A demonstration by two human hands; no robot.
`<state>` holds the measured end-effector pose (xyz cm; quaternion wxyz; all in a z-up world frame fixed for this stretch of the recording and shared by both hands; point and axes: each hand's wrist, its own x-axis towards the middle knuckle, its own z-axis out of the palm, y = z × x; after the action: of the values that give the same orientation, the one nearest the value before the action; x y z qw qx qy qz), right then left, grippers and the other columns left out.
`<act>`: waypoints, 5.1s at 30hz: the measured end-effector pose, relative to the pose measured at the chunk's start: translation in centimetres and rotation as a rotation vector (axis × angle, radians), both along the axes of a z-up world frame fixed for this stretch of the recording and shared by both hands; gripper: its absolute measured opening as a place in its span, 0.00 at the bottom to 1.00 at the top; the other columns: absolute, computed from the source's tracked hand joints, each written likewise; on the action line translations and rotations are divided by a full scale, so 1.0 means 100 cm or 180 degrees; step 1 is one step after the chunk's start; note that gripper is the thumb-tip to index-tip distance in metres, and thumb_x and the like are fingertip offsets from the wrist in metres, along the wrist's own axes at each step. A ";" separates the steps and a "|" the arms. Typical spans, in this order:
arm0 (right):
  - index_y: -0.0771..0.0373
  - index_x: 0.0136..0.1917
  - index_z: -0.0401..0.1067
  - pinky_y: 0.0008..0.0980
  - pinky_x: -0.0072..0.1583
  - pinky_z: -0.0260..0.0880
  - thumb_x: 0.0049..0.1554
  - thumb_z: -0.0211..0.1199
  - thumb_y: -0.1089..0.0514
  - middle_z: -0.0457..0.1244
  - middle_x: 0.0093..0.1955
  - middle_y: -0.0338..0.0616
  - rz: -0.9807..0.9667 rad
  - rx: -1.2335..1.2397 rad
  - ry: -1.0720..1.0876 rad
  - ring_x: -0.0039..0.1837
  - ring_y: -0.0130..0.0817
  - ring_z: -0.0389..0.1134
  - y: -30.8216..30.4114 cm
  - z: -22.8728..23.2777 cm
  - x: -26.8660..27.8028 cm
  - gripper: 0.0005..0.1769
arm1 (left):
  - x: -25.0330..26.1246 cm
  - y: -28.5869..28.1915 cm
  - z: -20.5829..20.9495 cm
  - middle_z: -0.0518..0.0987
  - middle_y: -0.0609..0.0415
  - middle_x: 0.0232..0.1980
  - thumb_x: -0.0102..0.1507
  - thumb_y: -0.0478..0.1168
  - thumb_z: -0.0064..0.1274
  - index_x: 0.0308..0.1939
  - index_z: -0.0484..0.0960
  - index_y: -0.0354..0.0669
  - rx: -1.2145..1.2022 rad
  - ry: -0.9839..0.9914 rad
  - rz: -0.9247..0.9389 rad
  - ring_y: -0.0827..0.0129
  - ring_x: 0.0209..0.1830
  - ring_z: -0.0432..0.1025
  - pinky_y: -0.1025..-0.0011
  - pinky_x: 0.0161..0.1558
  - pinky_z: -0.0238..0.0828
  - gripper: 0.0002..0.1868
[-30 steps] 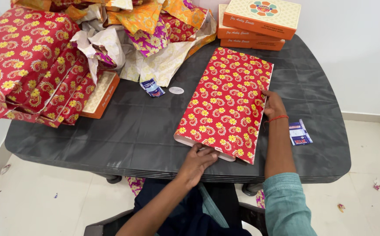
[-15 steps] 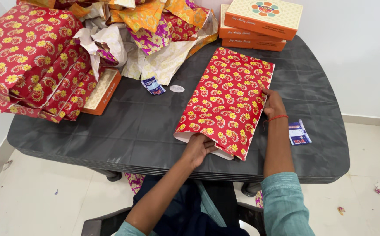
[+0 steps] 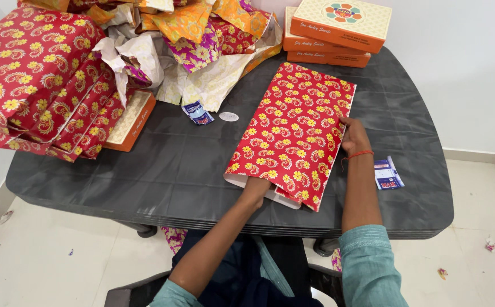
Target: The person wraps a rectangular box with red floral wrapping paper on a dark table. They fold the paper around the box, crease edges, and secure the seams with adhesive tape. The wrapped box remains on the table at the end.
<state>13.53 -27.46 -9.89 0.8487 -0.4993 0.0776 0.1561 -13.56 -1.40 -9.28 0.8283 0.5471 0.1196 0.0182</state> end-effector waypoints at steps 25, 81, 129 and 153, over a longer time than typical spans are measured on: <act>0.76 0.52 0.76 0.31 0.46 0.69 0.64 0.60 0.58 0.71 0.47 0.49 -0.0502 -0.1797 -0.0856 0.44 0.28 0.70 0.014 -0.026 -0.007 0.15 | -0.085 0.110 0.141 0.86 0.47 0.31 0.62 0.48 0.53 0.36 0.87 0.37 0.2966 0.0033 -0.0309 0.65 0.31 0.81 0.66 0.37 0.74 0.17; 0.62 0.47 0.77 0.45 0.53 0.70 0.60 0.65 0.51 0.69 0.43 0.52 0.1911 -0.4700 -0.4180 0.47 0.45 0.71 0.182 0.287 -0.057 0.12 | 0.198 0.003 0.057 0.81 0.44 0.61 0.66 0.31 0.48 0.62 0.76 0.28 0.0433 -0.2030 0.0051 0.63 0.62 0.73 0.65 0.63 0.68 0.21; 0.66 0.45 0.74 0.41 0.50 0.71 0.59 0.61 0.62 0.67 0.52 0.45 -0.0033 -0.3833 -0.4244 0.51 0.44 0.70 0.179 0.118 -0.206 0.04 | -0.005 0.194 0.103 0.79 0.51 0.44 0.65 0.39 0.58 0.45 0.82 0.44 0.5295 -0.1793 0.1678 0.56 0.52 0.70 0.56 0.54 0.63 0.06; 0.63 0.43 0.74 0.44 0.55 0.65 0.51 0.73 0.58 0.65 0.51 0.43 -0.0247 -0.4437 -0.4365 0.54 0.45 0.67 0.061 0.120 -0.200 0.10 | 0.041 0.075 0.087 0.77 0.53 0.48 0.63 0.37 0.59 0.46 0.79 0.44 0.4904 -0.2871 0.0515 0.58 0.51 0.72 0.60 0.54 0.67 0.08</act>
<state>-6.43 -21.32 2.13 0.2289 -0.8685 -0.3414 -0.2770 -9.44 6.09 -0.61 0.1957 0.8821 -0.2245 0.3651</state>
